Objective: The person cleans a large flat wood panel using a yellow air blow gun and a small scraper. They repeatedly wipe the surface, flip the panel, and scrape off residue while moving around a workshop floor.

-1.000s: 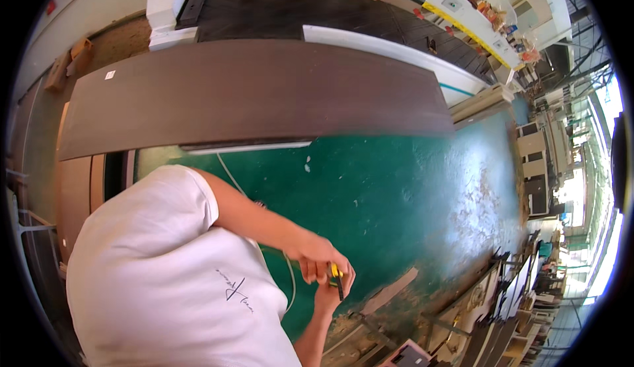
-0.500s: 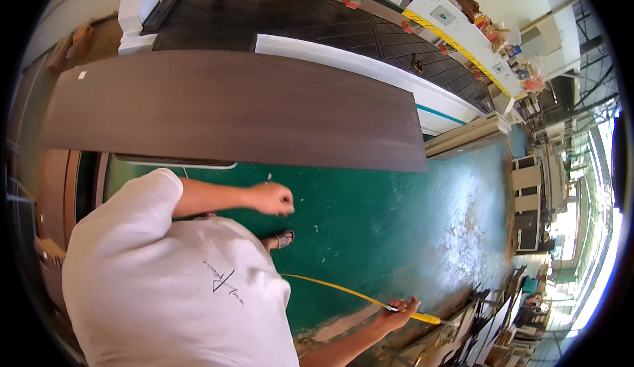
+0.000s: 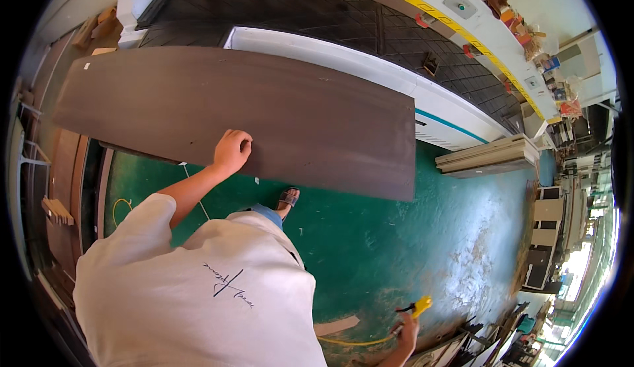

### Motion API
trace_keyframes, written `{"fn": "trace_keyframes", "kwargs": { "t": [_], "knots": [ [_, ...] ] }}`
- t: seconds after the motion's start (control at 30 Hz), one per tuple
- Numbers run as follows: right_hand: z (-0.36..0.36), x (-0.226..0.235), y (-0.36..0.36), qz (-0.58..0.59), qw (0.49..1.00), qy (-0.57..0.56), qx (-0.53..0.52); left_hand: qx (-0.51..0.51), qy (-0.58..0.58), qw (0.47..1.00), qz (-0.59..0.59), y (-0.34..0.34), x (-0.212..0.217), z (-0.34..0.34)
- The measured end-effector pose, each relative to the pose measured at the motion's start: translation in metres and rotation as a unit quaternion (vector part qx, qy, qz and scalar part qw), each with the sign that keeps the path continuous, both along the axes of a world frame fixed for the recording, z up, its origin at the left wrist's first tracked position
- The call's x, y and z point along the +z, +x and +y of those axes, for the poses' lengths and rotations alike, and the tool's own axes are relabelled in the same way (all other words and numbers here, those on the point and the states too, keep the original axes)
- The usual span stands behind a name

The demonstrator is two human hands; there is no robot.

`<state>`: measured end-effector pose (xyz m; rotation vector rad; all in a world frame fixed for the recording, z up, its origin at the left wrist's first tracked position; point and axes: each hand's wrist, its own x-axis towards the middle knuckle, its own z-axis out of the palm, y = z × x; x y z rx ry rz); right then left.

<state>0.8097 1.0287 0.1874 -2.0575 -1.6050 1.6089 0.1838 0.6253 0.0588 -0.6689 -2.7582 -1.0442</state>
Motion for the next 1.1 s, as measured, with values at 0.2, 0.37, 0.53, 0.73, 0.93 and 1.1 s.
{"fn": "trace_keyframes", "kwargs": {
  "t": [0.2, 0.37, 0.53, 0.73, 0.93, 1.1],
  "knots": [
    [0.061, 0.082, -0.087, 0.226, 0.965, -0.076, -0.112, -0.131, 0.017, 0.990, 0.047, 0.016, -0.011, 0.176],
    [0.157, 0.094, -0.169, 0.061, 0.971, -0.184, 0.139, -0.205, -0.004, 0.978, 0.027, 0.048, -0.014, 0.277],
    [0.275, 0.114, -0.294, -0.172, 0.815, -0.096, 0.545, -0.224, -0.037, 0.974, 0.011, 0.073, -0.013, 0.355],
    [0.370, 0.077, -0.404, -0.122, 0.676, -0.040, 0.726, -0.079, -0.085, 0.993, 0.016, 0.097, -0.015, 0.390],
    [0.423, 0.060, -0.516, -0.024, 0.695, 0.152, 0.702, 0.058, -0.149, 0.987, -0.009, 0.142, -0.010, 0.411],
    [0.427, 0.071, -0.575, -0.128, 0.636, -0.037, 0.761, 0.142, -0.155, 0.978, -0.005, 0.160, -0.016, 0.394]
  ]
}}
